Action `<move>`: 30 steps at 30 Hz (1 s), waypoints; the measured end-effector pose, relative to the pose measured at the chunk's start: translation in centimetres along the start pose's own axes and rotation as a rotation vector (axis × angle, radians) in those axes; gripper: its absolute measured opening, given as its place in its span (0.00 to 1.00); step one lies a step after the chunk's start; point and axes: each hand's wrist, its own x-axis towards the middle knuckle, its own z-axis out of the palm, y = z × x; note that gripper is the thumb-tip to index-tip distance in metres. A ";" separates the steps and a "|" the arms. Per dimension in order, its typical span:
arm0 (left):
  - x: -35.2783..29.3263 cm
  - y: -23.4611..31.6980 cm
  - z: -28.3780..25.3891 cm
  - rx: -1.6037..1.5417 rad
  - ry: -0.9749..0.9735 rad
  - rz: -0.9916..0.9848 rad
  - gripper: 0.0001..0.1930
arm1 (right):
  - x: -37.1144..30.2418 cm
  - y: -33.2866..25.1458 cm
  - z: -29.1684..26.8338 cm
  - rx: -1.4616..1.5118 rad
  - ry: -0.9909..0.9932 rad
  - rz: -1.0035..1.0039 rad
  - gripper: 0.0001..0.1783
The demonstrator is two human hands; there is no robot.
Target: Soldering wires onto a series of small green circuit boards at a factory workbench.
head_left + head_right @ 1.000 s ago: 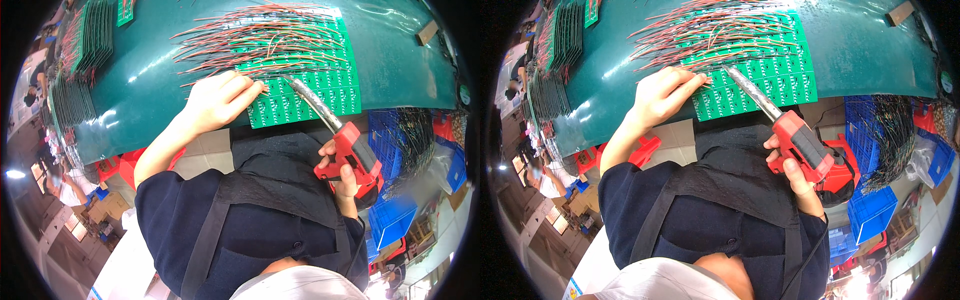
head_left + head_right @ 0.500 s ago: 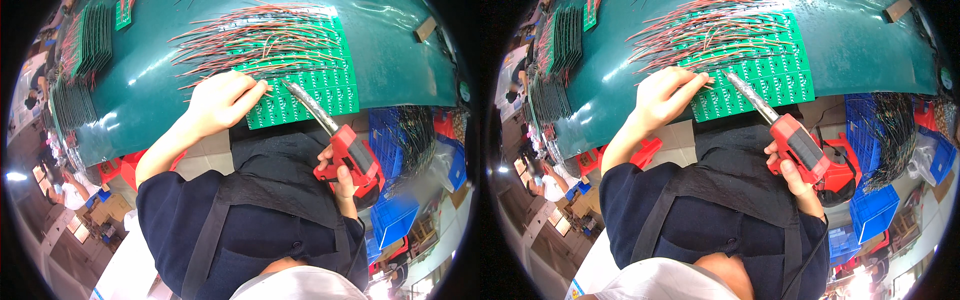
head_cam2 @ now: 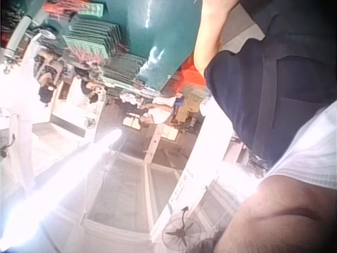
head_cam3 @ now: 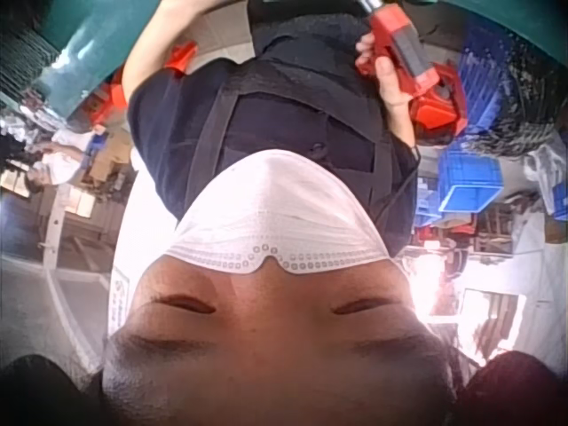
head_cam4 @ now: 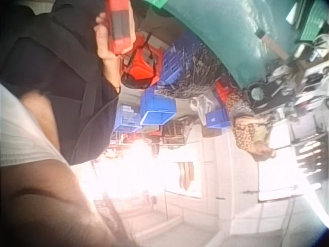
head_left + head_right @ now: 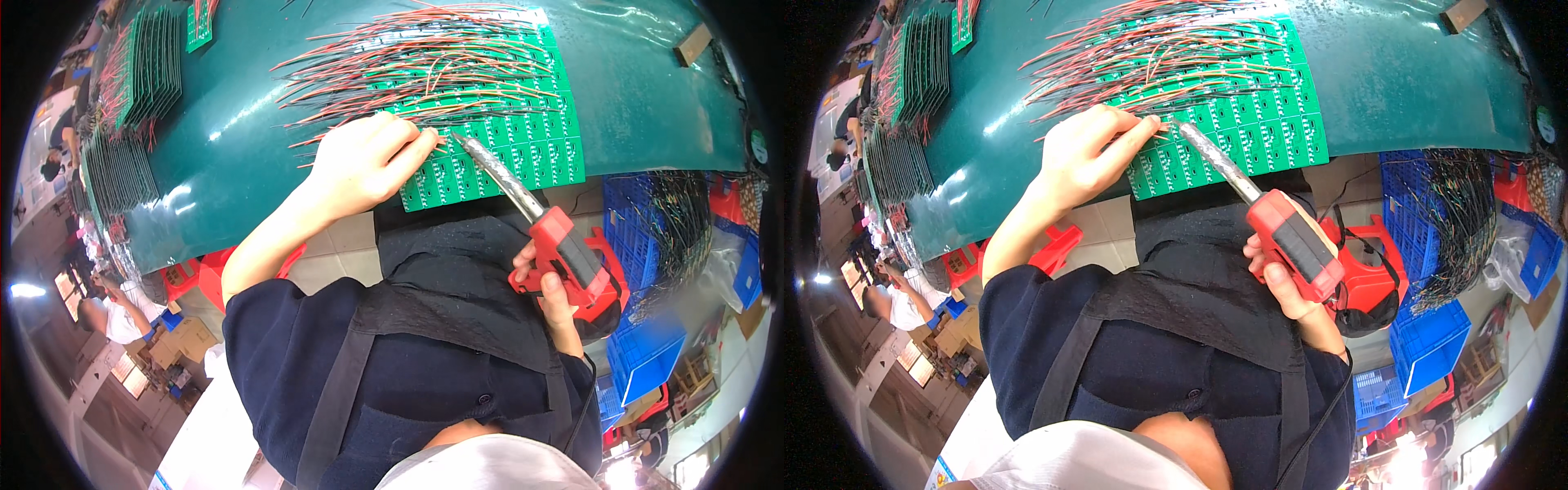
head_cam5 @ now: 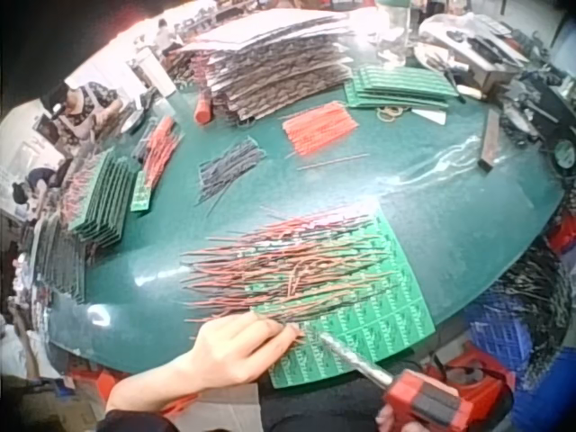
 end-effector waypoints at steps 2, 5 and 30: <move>-0.1 0.1 0.0 0.011 0.005 -0.004 0.14 | 0.3 -0.2 0.3 0.019 0.016 -0.042 0.31; -0.1 0.0 0.1 0.014 0.006 0.001 0.14 | 0.4 -0.5 0.0 0.018 0.031 -0.084 0.32; 2.0 0.2 0.4 -0.005 -0.030 0.057 0.17 | -0.4 -0.2 -0.7 -0.001 0.115 -0.020 0.29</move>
